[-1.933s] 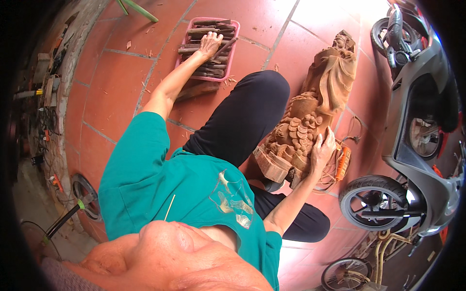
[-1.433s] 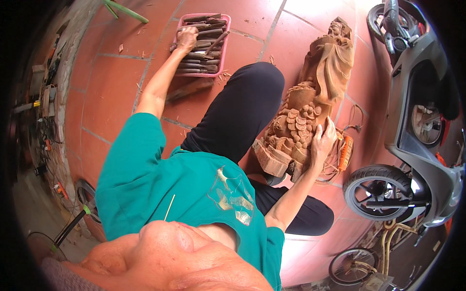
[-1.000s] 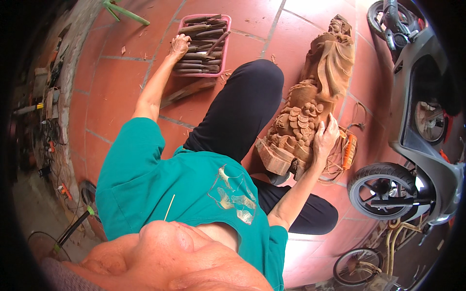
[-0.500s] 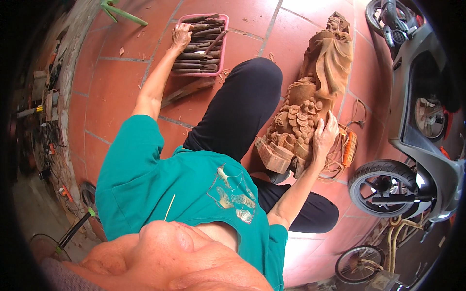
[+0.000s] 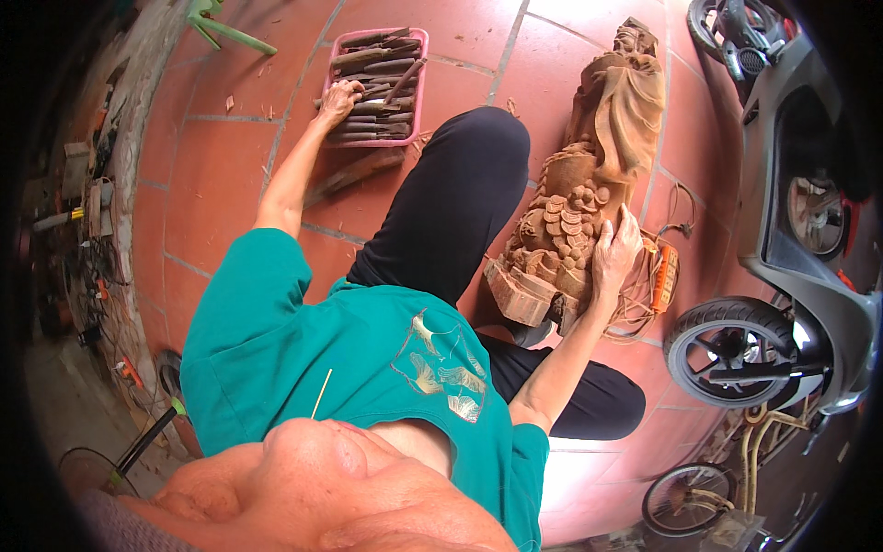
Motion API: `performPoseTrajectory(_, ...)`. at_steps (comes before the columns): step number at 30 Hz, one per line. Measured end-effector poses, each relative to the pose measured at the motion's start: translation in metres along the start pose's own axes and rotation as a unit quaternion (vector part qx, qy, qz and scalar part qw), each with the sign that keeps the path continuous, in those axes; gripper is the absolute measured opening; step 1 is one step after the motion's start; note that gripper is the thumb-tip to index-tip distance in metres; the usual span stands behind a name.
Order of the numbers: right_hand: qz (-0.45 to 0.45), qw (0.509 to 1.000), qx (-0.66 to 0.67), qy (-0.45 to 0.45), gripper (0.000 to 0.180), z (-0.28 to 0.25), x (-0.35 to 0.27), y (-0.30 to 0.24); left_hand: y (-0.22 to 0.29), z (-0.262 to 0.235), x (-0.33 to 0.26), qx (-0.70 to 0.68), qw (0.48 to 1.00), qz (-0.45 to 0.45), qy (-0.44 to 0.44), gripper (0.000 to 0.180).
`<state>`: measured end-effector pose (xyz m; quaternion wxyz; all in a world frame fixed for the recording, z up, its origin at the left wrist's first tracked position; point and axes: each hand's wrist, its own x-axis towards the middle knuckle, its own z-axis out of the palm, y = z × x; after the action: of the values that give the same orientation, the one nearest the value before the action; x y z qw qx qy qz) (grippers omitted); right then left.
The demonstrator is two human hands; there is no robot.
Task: The person sits on the floor and carves a wooden sculpture using a chisel and mallet. They repeatedly strike the chisel to shape the wood and occasionally brush away wood shavings.
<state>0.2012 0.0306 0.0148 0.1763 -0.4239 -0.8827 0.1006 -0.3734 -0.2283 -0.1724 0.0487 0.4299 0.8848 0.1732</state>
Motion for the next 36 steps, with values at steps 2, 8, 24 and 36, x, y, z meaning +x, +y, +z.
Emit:
performPoseTrajectory(2,-0.001,1.000,0.003,0.002,0.043,0.000,0.000,-0.001,-0.006,0.000,0.001,-0.024,1.000,-0.018,0.001,0.019)
performPoseTrajectory(8,0.001,1.000,0.000,0.000,0.043,-0.001,0.000,-0.002,-0.016,-0.006,0.005,-0.084,0.993,-0.079,0.001,0.024)
performPoseTrajectory(24,0.002,1.000,0.012,-0.005,0.042,-0.002,0.001,-0.001,0.001,-0.035,-0.007,-0.528,0.826,-0.164,-0.109,0.028)
performPoseTrajectory(36,0.066,0.974,0.216,-0.030,0.038,-0.018,0.003,-0.007,0.012,-0.037,-0.026,-0.549,0.809,-0.196,-0.073,0.029)
